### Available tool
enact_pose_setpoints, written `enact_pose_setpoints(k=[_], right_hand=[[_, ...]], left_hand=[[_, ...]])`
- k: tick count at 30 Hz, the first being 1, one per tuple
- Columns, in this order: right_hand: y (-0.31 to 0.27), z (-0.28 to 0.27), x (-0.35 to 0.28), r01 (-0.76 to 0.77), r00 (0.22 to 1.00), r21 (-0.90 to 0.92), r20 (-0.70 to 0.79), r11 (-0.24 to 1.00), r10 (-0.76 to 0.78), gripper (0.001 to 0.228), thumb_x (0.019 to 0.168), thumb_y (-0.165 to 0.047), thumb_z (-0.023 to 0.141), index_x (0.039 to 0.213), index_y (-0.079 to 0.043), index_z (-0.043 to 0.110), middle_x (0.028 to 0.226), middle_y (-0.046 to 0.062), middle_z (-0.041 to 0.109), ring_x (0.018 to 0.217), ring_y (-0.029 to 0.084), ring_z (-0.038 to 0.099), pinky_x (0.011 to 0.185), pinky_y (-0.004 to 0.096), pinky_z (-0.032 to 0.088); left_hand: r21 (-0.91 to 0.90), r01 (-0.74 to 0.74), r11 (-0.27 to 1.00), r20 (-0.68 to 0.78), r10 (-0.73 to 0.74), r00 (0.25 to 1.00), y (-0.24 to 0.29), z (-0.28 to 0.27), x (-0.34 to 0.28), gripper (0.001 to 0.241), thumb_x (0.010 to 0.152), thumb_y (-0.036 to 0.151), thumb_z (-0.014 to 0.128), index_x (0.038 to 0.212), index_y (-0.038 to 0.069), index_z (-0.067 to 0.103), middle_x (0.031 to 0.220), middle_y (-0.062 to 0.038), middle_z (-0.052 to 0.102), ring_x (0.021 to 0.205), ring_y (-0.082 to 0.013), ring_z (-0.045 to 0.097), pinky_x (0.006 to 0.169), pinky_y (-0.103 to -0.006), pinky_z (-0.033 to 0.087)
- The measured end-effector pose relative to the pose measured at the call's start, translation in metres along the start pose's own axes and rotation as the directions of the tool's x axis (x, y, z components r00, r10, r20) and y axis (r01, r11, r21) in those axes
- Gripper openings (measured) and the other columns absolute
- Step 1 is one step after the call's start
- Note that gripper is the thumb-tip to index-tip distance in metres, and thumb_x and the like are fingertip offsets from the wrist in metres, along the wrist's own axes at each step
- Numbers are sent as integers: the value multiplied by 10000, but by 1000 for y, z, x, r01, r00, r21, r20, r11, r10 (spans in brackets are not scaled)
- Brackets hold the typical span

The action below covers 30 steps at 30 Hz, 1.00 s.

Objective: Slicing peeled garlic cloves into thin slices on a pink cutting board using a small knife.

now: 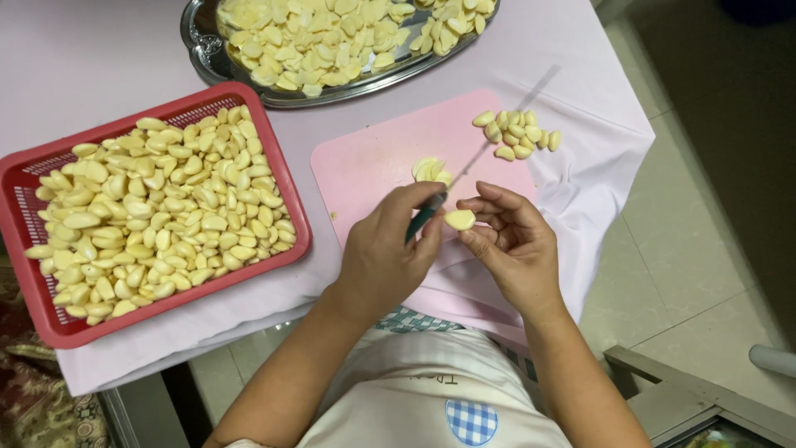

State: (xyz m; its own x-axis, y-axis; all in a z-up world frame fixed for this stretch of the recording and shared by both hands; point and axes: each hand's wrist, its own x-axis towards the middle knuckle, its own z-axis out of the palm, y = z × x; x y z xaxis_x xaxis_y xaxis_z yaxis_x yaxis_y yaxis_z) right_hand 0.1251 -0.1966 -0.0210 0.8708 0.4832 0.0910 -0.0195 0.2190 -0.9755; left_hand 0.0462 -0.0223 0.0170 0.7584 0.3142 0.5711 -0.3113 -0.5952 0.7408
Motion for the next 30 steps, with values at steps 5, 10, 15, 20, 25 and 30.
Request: enact_pose_setpoints(k=[5,10,15,20,25,30], right_hand=[[9,-7,-2,6,1000,-3,-9,1000,-6,591,853,174,748,1406,98,554,1182,231,698,1107,252,740,914,326,678],[15,-8,-2,-32,999,7,-16,999,32,571,848,153,760,1386,96,578,1158,208,700,1080,235,750,907,321,682],[6,0,5,-178,981,26,-69,984,179,308,967,41,691,1262,127,665,1122,240,738,993,214,773,884,319,677],[25,-16,17,-186,981,-177,-93,966,172,352,882,42,808,1223,67,727,1090,145,699,933,144,729,842,255,657],[45,-27,25,-54,996,-383,-91,922,20,392,842,92,851,1217,61,741,1085,130,627,945,174,718,827,256,641],[45,-33,14,103,978,-336,-135,936,-156,693,822,88,883,1402,-4,516,1102,121,654,1018,186,710,884,275,653]], left_hand=[[78,-37,996,86,30,996,8,0,-3,354,930,-11,759,1264,52,663,985,-94,739,858,-270,788,736,-366,666],[112,-38,993,121,25,992,-2,2,-8,357,932,-17,732,1271,55,645,976,-101,715,836,-290,780,709,-374,666],[134,154,979,158,-174,972,-23,-5,-14,297,993,-10,585,1290,-7,595,1010,-189,666,908,-401,748,737,-479,630],[146,363,920,377,-391,839,-14,-14,-30,370,1082,137,531,1396,-52,582,1132,-273,717,1010,-415,768,795,-483,645],[203,378,903,481,-428,765,-5,-15,-43,437,1093,106,467,1489,-75,507,1219,-358,693,1051,-481,753,818,-545,641],[46,390,920,403,-374,835,-1,-18,-42,439,1078,84,492,1482,-87,493,1173,-352,715,953,-476,775,716,-488,664]])
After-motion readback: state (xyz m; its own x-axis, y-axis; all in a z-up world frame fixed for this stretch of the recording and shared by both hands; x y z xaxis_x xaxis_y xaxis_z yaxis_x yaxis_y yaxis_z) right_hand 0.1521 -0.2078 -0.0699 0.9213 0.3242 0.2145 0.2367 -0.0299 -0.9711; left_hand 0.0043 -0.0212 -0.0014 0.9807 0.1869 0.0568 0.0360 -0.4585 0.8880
